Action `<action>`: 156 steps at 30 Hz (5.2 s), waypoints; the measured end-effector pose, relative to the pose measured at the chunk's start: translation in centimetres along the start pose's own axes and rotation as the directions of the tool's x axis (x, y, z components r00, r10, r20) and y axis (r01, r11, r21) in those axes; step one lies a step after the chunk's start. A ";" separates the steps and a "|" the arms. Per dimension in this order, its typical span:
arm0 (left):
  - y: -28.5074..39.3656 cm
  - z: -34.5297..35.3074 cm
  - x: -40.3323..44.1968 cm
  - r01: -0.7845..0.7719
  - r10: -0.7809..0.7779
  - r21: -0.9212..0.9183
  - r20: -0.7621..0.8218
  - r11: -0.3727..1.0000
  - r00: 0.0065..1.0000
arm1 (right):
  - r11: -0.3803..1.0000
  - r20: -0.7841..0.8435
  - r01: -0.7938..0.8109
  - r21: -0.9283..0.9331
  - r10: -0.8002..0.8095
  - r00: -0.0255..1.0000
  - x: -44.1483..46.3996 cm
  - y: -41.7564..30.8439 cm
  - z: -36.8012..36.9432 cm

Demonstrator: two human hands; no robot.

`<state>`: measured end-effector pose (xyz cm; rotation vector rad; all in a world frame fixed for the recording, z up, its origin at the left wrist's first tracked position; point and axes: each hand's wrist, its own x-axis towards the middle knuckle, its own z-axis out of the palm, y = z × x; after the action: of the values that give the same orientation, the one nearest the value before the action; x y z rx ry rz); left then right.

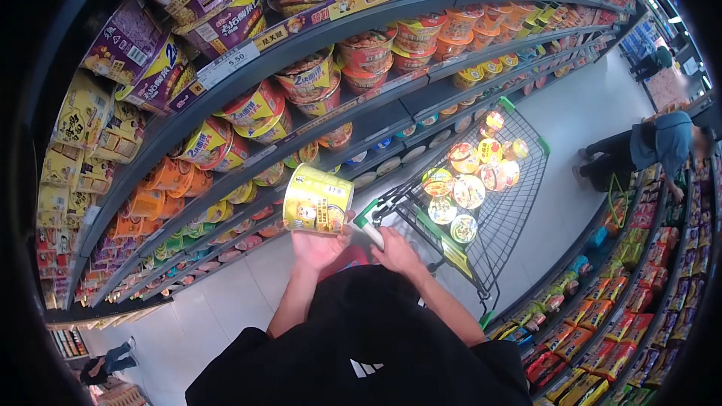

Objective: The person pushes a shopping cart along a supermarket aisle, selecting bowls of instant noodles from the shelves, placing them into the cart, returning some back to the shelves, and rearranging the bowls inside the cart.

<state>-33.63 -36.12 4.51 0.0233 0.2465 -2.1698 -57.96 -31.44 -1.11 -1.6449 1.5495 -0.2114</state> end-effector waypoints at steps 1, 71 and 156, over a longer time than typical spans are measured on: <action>-0.1 0.3 0.1 0.004 -0.004 -0.049 0.002 0.999 1.000 | 1.000 -0.001 0.004 0.005 -0.004 1.000 0.1 -0.1 -0.1; 10.8 -11.0 9.9 0.247 0.736 0.916 -0.401 0.316 0.545 | 0.993 0.057 -0.062 -0.102 0.068 0.996 -9.3 1.1 3.0; -22.3 -10.5 6.0 0.367 0.284 0.496 -0.237 -0.787 0.929 | 0.625 -0.508 -0.780 -0.038 0.660 0.554 -29.3 38.6 -12.7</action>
<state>-56.04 -26.66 -2.73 1.7872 -2.2219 -1.1412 -101.10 -6.53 -6.52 -0.9998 2.6029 0.0877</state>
